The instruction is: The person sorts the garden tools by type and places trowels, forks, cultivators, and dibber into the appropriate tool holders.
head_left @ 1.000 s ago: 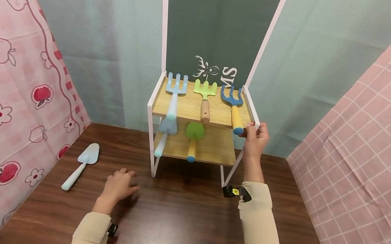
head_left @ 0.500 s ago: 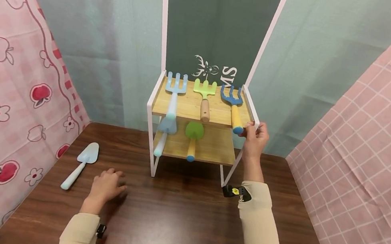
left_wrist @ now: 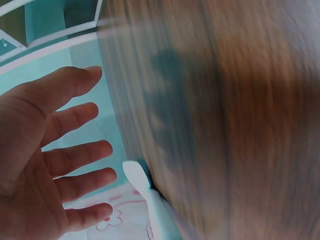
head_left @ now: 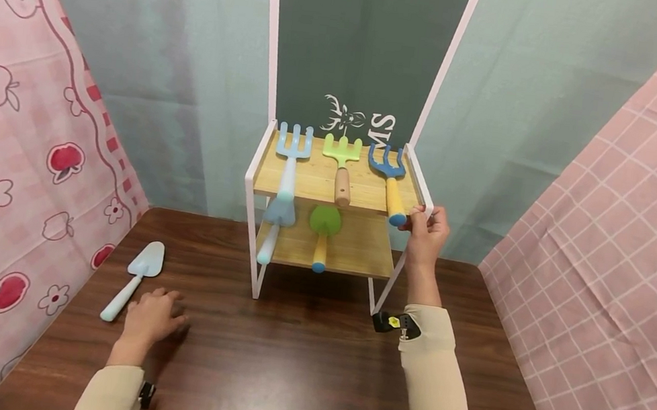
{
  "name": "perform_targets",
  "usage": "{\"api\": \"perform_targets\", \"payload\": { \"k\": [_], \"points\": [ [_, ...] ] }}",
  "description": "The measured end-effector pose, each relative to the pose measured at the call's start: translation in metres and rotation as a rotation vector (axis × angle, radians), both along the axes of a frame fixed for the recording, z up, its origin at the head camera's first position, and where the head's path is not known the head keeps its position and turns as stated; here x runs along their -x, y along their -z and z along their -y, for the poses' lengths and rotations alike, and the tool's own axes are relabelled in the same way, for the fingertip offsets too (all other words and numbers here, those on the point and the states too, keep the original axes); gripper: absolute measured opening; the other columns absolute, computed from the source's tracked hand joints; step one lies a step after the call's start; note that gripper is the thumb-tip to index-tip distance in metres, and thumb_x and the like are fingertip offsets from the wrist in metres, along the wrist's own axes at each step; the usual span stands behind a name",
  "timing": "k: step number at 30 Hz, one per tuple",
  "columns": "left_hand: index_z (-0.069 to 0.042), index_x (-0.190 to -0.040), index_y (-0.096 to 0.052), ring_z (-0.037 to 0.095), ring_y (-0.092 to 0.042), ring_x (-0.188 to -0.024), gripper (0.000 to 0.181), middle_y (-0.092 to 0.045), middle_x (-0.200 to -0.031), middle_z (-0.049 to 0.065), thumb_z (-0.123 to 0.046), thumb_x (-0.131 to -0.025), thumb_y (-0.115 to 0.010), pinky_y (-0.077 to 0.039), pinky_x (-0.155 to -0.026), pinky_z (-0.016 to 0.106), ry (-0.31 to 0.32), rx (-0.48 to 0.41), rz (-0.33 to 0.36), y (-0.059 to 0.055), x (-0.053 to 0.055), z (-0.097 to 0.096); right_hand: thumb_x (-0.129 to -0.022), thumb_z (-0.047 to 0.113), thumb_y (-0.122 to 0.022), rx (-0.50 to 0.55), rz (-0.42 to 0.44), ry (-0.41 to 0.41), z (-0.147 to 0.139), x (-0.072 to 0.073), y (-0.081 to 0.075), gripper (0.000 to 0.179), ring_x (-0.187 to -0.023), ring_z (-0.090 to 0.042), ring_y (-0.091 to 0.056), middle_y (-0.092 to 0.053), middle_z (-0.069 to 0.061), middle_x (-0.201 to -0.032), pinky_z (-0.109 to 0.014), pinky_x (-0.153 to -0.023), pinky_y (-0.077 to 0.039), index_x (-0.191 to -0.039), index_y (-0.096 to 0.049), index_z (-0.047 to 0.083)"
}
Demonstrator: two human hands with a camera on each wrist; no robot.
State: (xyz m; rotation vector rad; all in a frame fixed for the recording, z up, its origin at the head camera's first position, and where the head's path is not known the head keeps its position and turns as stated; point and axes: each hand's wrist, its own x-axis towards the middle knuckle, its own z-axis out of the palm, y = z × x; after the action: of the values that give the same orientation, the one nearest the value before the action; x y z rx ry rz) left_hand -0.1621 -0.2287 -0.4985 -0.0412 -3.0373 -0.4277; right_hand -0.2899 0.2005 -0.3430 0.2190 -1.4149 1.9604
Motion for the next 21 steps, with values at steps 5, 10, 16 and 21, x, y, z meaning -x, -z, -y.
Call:
{"api": "perform_targets", "payload": {
  "k": [5,10,16,21],
  "points": [
    [0.001,-0.11,-0.063,0.05,-0.05,-0.091,0.049,-0.054,-0.104,0.029,-0.03,-0.074,-0.075,-0.038,-0.063,0.061,-0.027,-0.008,-0.013,0.003,-0.002,0.011,-0.083,-0.006,-0.05,-0.009,-0.003,0.0,0.001,-0.004,-0.003,0.016,-0.051,-0.009,-0.054,-0.051,-0.004,-0.066,-0.02,-0.048,-0.046,-0.075,-0.052,0.008],
    [0.002,-0.108,-0.062,0.052,-0.05,-0.088,0.048,-0.053,-0.103,0.029,-0.029,-0.074,-0.074,-0.038,-0.061,0.062,-0.045,-0.002,-0.033,0.005,-0.003,0.02,-0.083,-0.007,-0.048,-0.036,-0.002,-0.011,0.007,-0.017,-0.016,0.014,-0.051,-0.008,-0.054,-0.051,-0.002,-0.065,-0.021,-0.049,-0.047,-0.075,-0.051,0.004],
    [0.002,-0.107,-0.061,0.052,-0.051,-0.087,0.046,-0.054,-0.101,0.029,-0.028,-0.074,-0.074,-0.038,-0.062,0.064,-0.06,0.004,-0.054,0.007,-0.004,0.031,-0.082,-0.007,-0.049,-0.038,-0.002,-0.012,0.007,-0.017,-0.017,0.016,-0.051,-0.008,-0.054,-0.052,-0.002,-0.064,-0.02,-0.049,-0.047,-0.074,-0.052,0.007],
    [0.001,-0.109,-0.061,0.054,-0.05,-0.088,0.047,-0.052,-0.103,0.03,-0.029,-0.075,-0.073,-0.038,-0.062,0.063,-0.078,-0.002,-0.03,0.008,-0.006,0.041,-0.082,-0.007,-0.049,-0.038,0.006,-0.014,0.007,-0.017,-0.017,0.017,-0.051,-0.008,-0.054,-0.052,-0.002,-0.065,-0.02,-0.05,-0.047,-0.075,-0.052,0.008]
  ]
}}
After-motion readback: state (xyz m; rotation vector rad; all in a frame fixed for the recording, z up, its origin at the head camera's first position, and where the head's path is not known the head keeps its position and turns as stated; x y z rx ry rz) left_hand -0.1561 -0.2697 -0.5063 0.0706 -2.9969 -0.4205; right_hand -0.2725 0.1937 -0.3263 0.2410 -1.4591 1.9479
